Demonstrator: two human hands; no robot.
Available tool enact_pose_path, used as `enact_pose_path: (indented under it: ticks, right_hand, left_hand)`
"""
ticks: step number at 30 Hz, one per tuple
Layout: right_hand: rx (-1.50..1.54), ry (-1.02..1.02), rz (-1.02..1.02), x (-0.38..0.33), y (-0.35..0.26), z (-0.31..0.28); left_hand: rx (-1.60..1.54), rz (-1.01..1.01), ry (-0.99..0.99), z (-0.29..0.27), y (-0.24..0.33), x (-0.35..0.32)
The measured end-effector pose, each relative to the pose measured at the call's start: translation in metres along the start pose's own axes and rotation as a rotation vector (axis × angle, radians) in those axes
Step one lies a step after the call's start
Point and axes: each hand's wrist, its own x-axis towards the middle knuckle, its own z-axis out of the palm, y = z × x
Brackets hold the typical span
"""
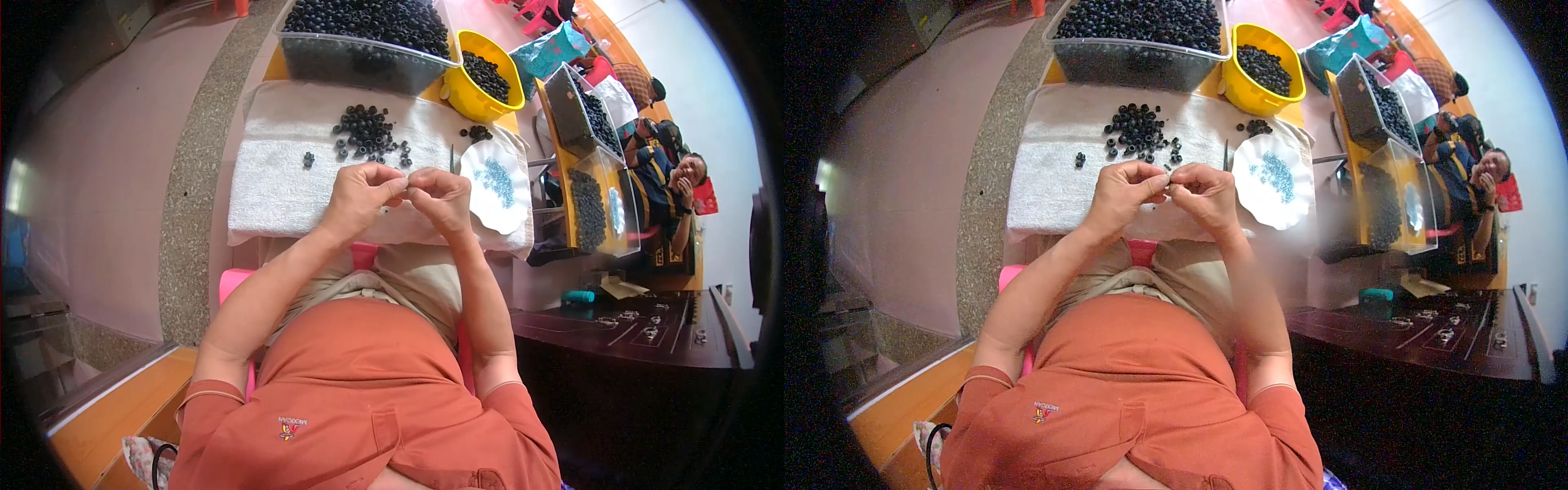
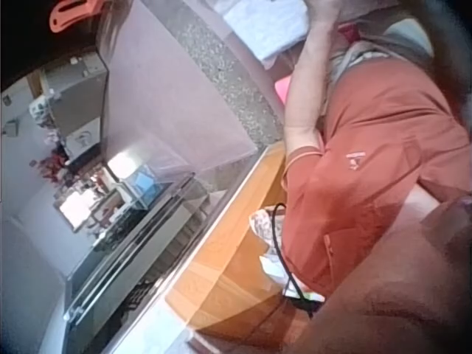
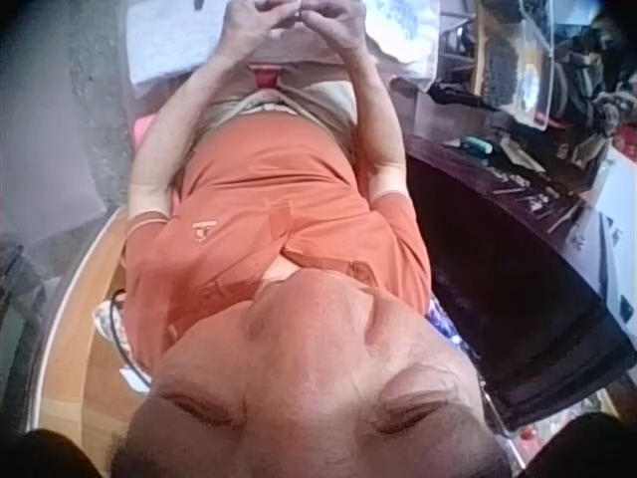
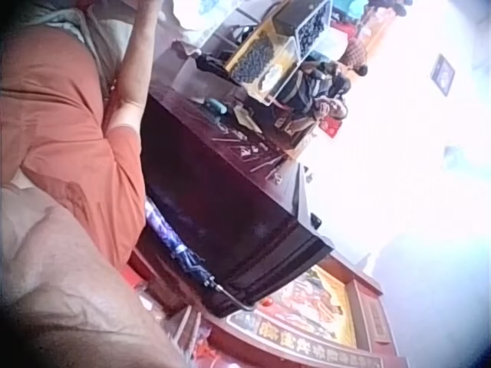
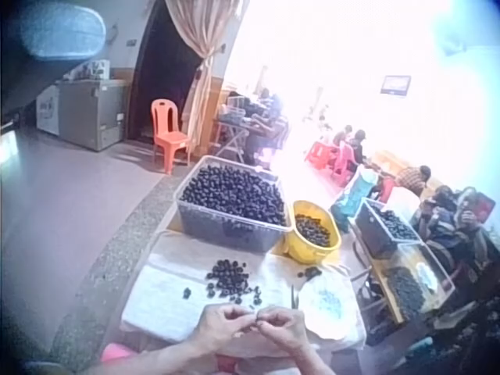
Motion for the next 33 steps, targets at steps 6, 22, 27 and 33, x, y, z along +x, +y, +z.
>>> enact_pose_path:
  ticks: [6, 22, 27, 33]
  right_hand:
    - [-0.120, -0.054, -0.095, 0.001, 0.001, -0.007]
    - [-0.055, -0.040, 0.096, 0.003, -0.009, -0.004]
    - [0.380, -0.037, 0.415, 0.004, -0.013, -0.008]
    - [0.576, -0.052, 0.446, 0.005, -0.008, -0.008]
  left_hand:
    - [-0.100, -0.041, -0.039, 0.000, -0.003, -0.001]
    - [-0.040, 0.023, -0.015, -0.002, -0.004, 0.002]
    - [0.218, 0.224, 0.029, 0.003, 0.001, -0.005]
    - [0.153, 0.391, -0.015, 0.010, 0.009, -0.011]
